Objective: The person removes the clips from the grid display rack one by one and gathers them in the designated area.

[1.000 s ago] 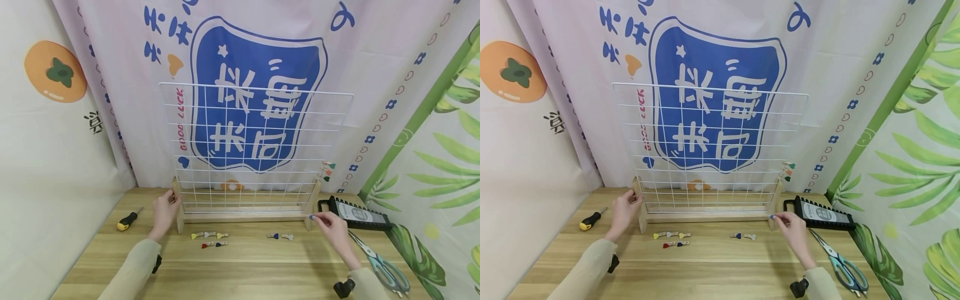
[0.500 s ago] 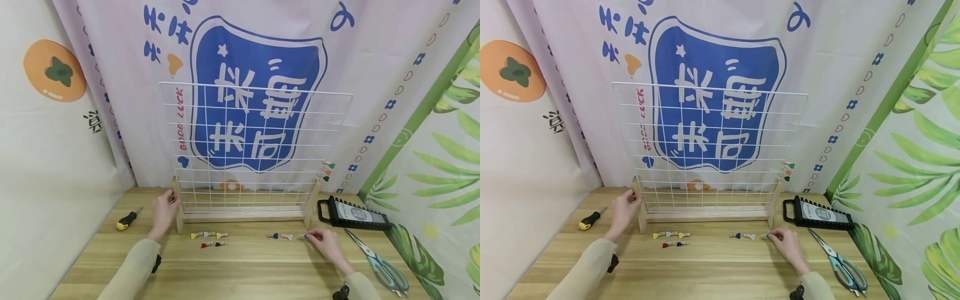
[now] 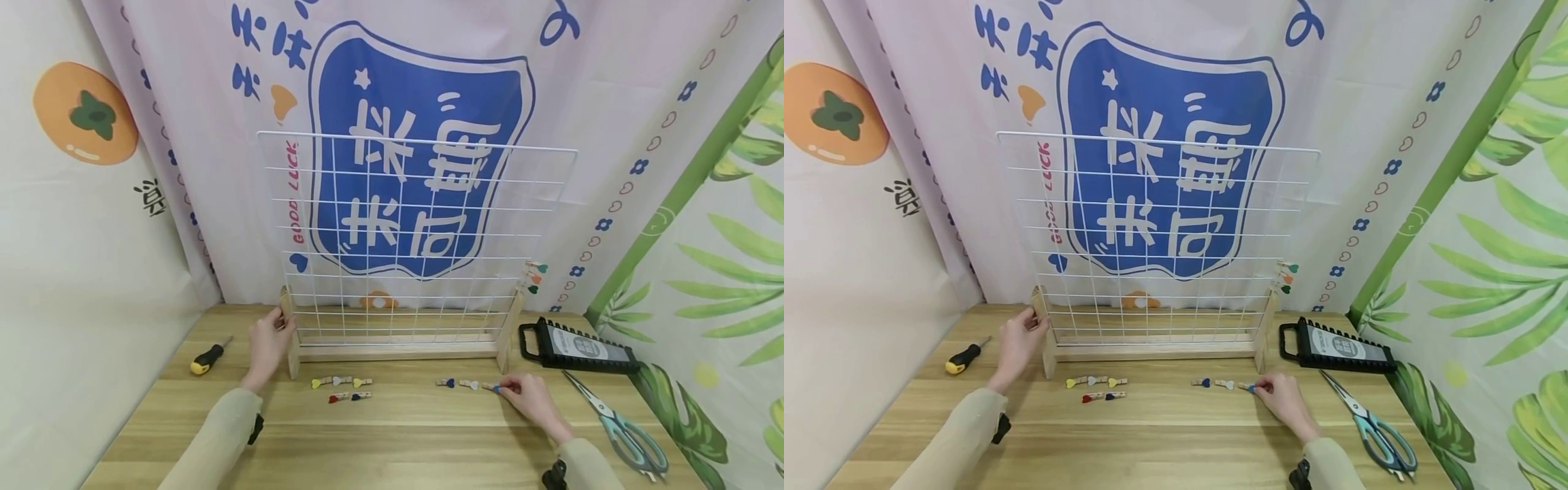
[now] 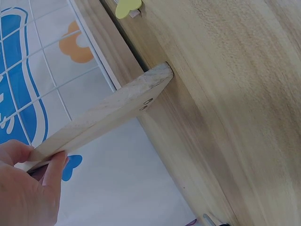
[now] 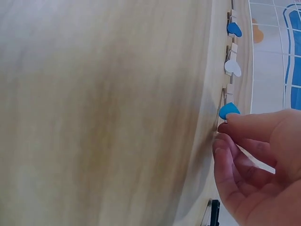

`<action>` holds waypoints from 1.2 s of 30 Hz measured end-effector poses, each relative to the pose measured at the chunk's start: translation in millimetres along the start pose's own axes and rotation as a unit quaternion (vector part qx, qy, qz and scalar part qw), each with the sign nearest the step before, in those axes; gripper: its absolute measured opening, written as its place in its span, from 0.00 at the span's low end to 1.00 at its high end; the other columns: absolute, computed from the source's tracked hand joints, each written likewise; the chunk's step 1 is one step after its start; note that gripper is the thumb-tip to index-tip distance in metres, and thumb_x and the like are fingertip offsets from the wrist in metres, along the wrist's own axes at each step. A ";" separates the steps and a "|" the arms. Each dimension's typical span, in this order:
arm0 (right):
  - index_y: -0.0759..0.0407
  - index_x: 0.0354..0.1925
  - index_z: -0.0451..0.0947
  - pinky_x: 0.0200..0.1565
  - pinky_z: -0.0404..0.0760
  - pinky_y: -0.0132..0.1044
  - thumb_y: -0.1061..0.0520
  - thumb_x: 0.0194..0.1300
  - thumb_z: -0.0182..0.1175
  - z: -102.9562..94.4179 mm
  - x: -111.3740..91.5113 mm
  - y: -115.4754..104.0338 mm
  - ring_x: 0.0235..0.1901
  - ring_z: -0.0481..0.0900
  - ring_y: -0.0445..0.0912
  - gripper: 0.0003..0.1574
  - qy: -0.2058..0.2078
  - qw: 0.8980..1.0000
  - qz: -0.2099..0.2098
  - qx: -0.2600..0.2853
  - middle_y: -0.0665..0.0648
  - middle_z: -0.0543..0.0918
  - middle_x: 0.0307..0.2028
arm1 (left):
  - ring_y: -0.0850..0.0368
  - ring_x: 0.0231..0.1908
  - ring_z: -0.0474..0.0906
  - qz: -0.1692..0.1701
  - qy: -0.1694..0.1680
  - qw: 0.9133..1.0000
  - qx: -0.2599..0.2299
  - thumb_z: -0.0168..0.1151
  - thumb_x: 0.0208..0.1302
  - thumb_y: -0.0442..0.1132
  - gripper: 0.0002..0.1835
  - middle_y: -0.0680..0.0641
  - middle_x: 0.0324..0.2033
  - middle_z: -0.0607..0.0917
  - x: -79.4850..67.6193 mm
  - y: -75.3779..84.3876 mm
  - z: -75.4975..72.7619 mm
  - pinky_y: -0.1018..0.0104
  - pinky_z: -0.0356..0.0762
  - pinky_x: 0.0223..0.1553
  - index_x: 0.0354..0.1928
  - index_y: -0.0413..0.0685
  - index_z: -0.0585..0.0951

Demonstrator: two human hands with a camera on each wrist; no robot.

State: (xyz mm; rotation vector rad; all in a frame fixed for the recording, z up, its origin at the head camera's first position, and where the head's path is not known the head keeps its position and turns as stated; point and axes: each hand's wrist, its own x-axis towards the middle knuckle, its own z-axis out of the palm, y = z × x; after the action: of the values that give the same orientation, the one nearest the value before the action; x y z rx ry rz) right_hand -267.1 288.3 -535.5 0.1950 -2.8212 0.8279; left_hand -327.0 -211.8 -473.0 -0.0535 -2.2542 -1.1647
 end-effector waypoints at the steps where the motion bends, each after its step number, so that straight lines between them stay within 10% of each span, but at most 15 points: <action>1: 0.61 0.29 0.85 0.26 0.74 0.24 0.62 0.56 0.71 0.0 0.1 -0.4 0.23 0.73 0.32 0.03 0.002 1.000 -0.003 -0.002 0.51 0.87 0.26 | 0.31 0.40 0.86 0.000 0.000 1.000 0.000 0.62 0.61 0.25 0.05 0.26 0.38 0.86 -0.1 0.1 -0.1 0.46 0.87 0.40 0.37 0.28 0.81; 12: 0.62 0.28 0.85 0.25 0.74 0.24 0.65 0.54 0.71 -9.4 6.6 -2.0 0.22 0.74 0.34 0.02 0.037 0.999 -0.032 -0.015 0.54 0.87 0.25 | 0.32 0.39 0.87 0.004 0.002 1.000 0.007 0.62 0.61 0.25 0.04 0.26 0.37 0.86 0.5 -1.9 0.0 0.47 0.87 0.39 0.36 0.29 0.82; 21: 0.65 0.42 0.84 0.30 0.75 0.22 0.61 0.63 0.66 -86.4 33.0 -32.6 0.29 0.78 0.43 0.10 0.148 0.988 -0.040 -0.001 0.62 0.87 0.33 | 0.30 0.40 0.86 0.001 -0.006 1.000 0.004 0.61 0.61 0.25 0.06 0.25 0.39 0.86 0.0 -0.9 -0.3 0.48 0.87 0.39 0.39 0.27 0.82; 26: 0.64 0.47 0.83 0.34 0.71 0.10 0.54 0.69 0.62 -126.1 54.4 -48.1 0.33 0.74 0.26 0.16 0.228 0.973 -0.022 0.038 0.65 0.87 0.41 | 0.31 0.40 0.86 -0.002 -0.007 1.000 0.002 0.62 0.61 0.25 0.06 0.25 0.39 0.86 0.5 -1.2 -0.3 0.48 0.87 0.39 0.39 0.27 0.81; 36: 0.63 0.52 0.82 0.34 0.69 0.08 0.45 0.71 0.59 -155.4 84.9 -65.7 0.32 0.68 0.17 0.24 0.236 0.969 0.004 0.075 0.65 0.85 0.46 | 0.32 0.38 0.87 0.009 0.001 1.000 0.010 0.62 0.60 0.25 0.04 0.26 0.37 0.86 0.0 -1.1 -0.3 0.47 0.87 0.37 0.37 0.28 0.82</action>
State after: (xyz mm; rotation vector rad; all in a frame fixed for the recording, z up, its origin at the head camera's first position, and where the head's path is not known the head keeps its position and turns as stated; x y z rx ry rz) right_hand -314.8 312.2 -354.3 0.0029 -2.3202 0.9453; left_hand -327.2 -212.7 -473.7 -0.0649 -2.2580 -1.1318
